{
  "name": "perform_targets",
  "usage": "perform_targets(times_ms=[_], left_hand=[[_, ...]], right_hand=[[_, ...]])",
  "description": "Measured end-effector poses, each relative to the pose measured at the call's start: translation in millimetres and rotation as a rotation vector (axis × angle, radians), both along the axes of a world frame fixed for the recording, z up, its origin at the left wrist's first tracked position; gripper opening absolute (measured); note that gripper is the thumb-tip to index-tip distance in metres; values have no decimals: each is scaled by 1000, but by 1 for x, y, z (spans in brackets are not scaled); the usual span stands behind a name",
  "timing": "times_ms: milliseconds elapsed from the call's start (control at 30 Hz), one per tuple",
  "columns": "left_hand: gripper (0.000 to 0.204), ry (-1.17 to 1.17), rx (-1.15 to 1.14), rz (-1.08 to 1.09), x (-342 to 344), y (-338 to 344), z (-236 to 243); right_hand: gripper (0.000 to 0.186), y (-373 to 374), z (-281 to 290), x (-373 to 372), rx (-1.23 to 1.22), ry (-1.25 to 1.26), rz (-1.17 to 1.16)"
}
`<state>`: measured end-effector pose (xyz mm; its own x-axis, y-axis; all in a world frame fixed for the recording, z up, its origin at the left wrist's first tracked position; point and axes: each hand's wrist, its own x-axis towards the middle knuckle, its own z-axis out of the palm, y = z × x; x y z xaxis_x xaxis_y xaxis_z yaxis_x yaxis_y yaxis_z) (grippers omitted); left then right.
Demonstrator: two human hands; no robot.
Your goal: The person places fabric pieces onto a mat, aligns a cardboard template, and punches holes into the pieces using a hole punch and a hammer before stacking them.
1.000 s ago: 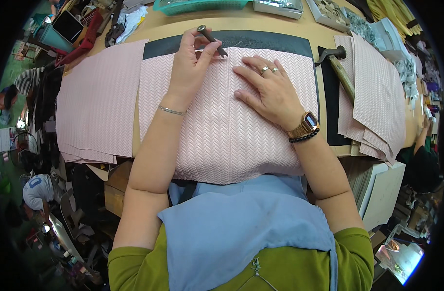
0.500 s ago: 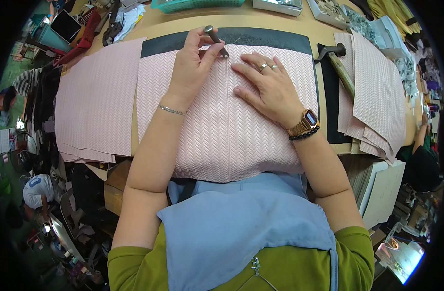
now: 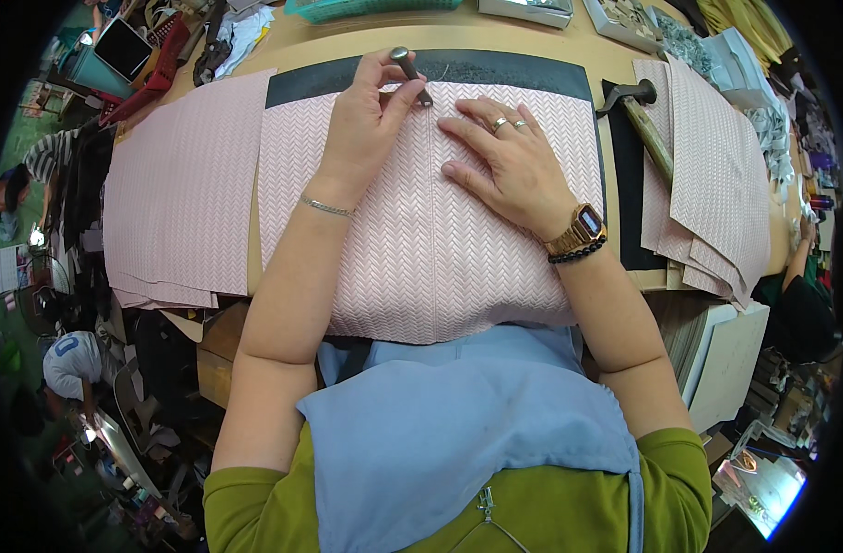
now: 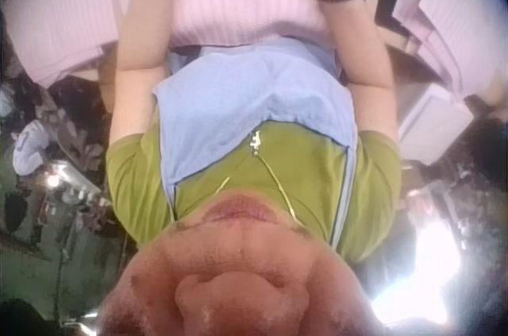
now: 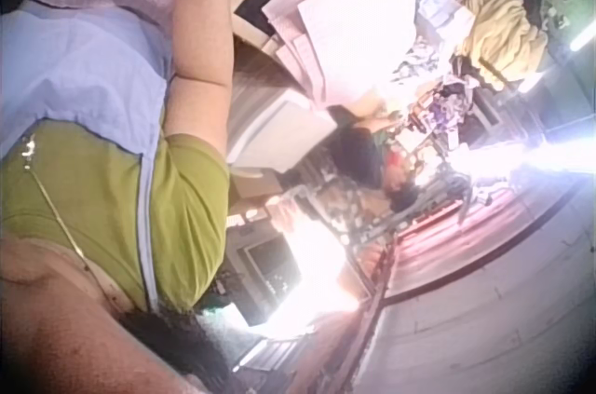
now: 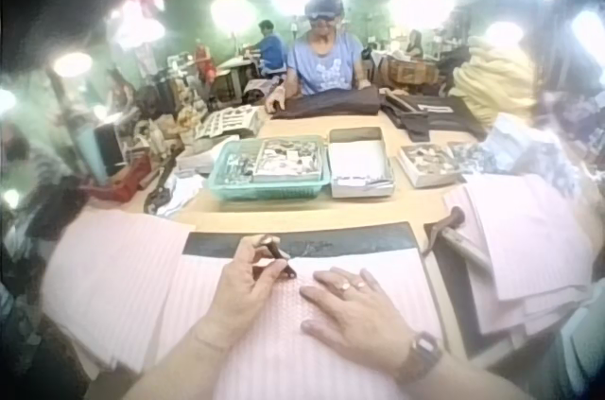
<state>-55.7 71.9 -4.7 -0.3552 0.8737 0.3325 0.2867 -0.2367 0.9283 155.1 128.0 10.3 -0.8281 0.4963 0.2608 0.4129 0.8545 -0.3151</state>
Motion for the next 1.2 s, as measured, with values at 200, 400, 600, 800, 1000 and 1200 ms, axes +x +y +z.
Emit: perform_targets(times_ms=[200, 400, 600, 800, 1000, 1200], left_hand=[[32, 144, -91, 18, 4, -3, 8], [33, 275, -32, 12, 3, -4, 6], [35, 280, 37, 10, 3, -1, 3], [34, 253, 0, 15, 1, -4, 4], [25, 288, -3, 29, 0, 2, 3], [21, 269, 14, 0, 5, -3, 12]], right_hand=[[50, -1, 1, 1, -13, 7, -2], [43, 10, 5, 11, -12, 95, -33], [37, 85, 12, 110, 68, 222, -466], [41, 88, 11, 160, 112, -417, -825], [39, 101, 42, 163, 50, -163, -693], [31, 60, 117, 91, -515, 318, -409]])
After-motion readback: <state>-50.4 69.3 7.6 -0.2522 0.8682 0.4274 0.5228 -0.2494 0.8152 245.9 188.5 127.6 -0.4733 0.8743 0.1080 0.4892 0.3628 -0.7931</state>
